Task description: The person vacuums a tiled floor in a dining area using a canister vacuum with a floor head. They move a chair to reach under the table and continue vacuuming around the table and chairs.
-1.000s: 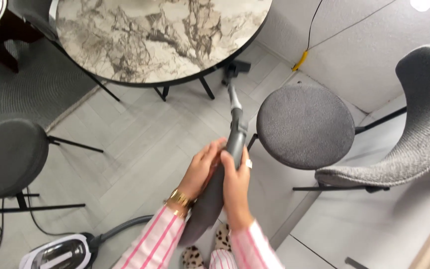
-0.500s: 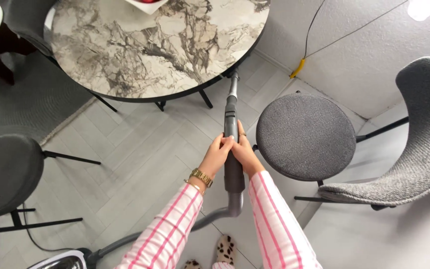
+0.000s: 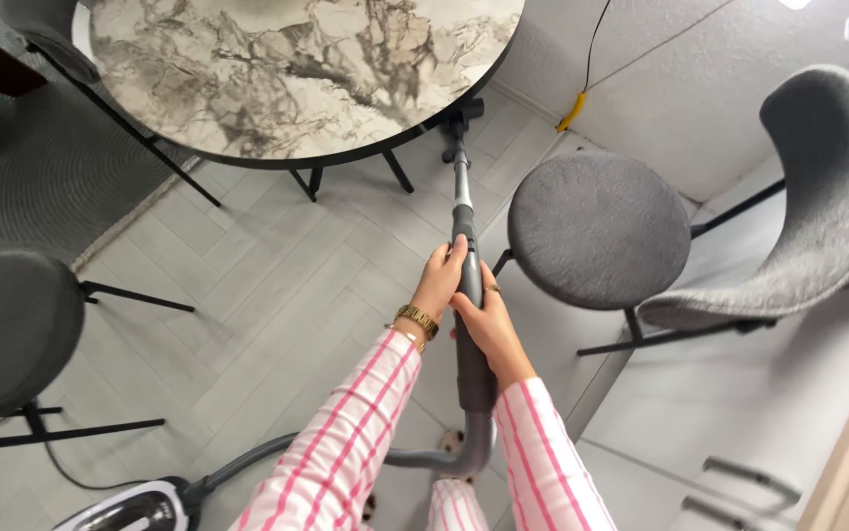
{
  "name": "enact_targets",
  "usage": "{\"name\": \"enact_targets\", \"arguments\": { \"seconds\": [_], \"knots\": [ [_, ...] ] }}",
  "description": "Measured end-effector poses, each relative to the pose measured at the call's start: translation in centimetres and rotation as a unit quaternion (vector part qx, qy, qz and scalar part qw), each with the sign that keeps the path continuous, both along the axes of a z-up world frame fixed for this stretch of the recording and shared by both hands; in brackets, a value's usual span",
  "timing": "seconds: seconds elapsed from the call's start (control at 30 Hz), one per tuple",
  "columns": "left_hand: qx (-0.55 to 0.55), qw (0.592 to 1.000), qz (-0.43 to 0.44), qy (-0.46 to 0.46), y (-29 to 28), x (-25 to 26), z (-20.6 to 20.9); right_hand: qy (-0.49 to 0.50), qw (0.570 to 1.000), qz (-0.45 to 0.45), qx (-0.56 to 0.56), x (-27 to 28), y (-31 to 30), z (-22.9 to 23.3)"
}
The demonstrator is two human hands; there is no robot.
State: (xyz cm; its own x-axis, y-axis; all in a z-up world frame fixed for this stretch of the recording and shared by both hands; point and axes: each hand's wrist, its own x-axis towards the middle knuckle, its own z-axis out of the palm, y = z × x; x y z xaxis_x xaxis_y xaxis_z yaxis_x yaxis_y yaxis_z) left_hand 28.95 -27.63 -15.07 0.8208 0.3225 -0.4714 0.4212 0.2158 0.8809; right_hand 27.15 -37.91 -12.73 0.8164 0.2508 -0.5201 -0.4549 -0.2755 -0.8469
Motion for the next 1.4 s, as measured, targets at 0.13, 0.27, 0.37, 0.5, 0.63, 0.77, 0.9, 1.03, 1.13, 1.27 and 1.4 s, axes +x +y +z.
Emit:
{"name": "enact_targets", "arguments": {
  "seconds": [0.13,0.27,0.37,0.5,0.63,0.77,0.9,1.03,1.13,1.27,1.4],
  "knots": [
    [0.041,0.998,-0.037,0.025,1.2,-3.2,0.1,0.025,1.0,-0.008,0.003,-6.3,0.4,3.3],
    [-0.047,0.999,-0.016,-0.004,3.0,-6.1,-2.9,0.015,1.0,-0.012,-0.014,-12.9,2.0,5.9],
    [-0.135,0.991,0.004,-0.015,4.3,-9.7,-1.0,-0.007,1.0,-0.014,-0.01,-17.3,3.4,8.5],
    [-0.281,0.958,0.016,0.056,5.9,-13.4,-3.6,0.022,0.999,-0.015,-0.036,-23.4,4.1,10.6],
    [-0.355,0.927,-0.017,0.121,5.8,-15.9,-5.6,0.025,0.998,-0.018,-0.046,-27.8,4.6,11.3],
    [-0.325,0.927,-0.025,0.187,4.9,-18.0,-4.7,0.109,0.99,-0.023,-0.089,-32.1,4.6,15.0],
    [-0.12,0.945,-0.158,0.262,3.0,-20.2,-4.0,0.126,0.986,-0.035,-0.108,-35.2,2.8,15.5],
    [-0.067,0.946,-0.183,0.261,1.9,-22.9,-5.9,0.164,0.978,-0.055,-0.118,-38.3,1.6,17.2],
    [-0.102,0.955,-0.129,0.248,1.1,-25.2,-8.4,0.168,0.977,-0.043,-0.125,-41.4,0.4,17.9],
    [-0.308,0.935,-0.011,0.178,-1.9,-26.7,-14.9,0.167,0.975,-0.023,-0.146,-46.1,-2.5,17.1],
    [-0.27,0.937,0.108,0.197,-5.3,-30.7,-12.4,0.18,0.975,-0.033,-0.13,-51.0,-5.1,17.1]
  ]
}}
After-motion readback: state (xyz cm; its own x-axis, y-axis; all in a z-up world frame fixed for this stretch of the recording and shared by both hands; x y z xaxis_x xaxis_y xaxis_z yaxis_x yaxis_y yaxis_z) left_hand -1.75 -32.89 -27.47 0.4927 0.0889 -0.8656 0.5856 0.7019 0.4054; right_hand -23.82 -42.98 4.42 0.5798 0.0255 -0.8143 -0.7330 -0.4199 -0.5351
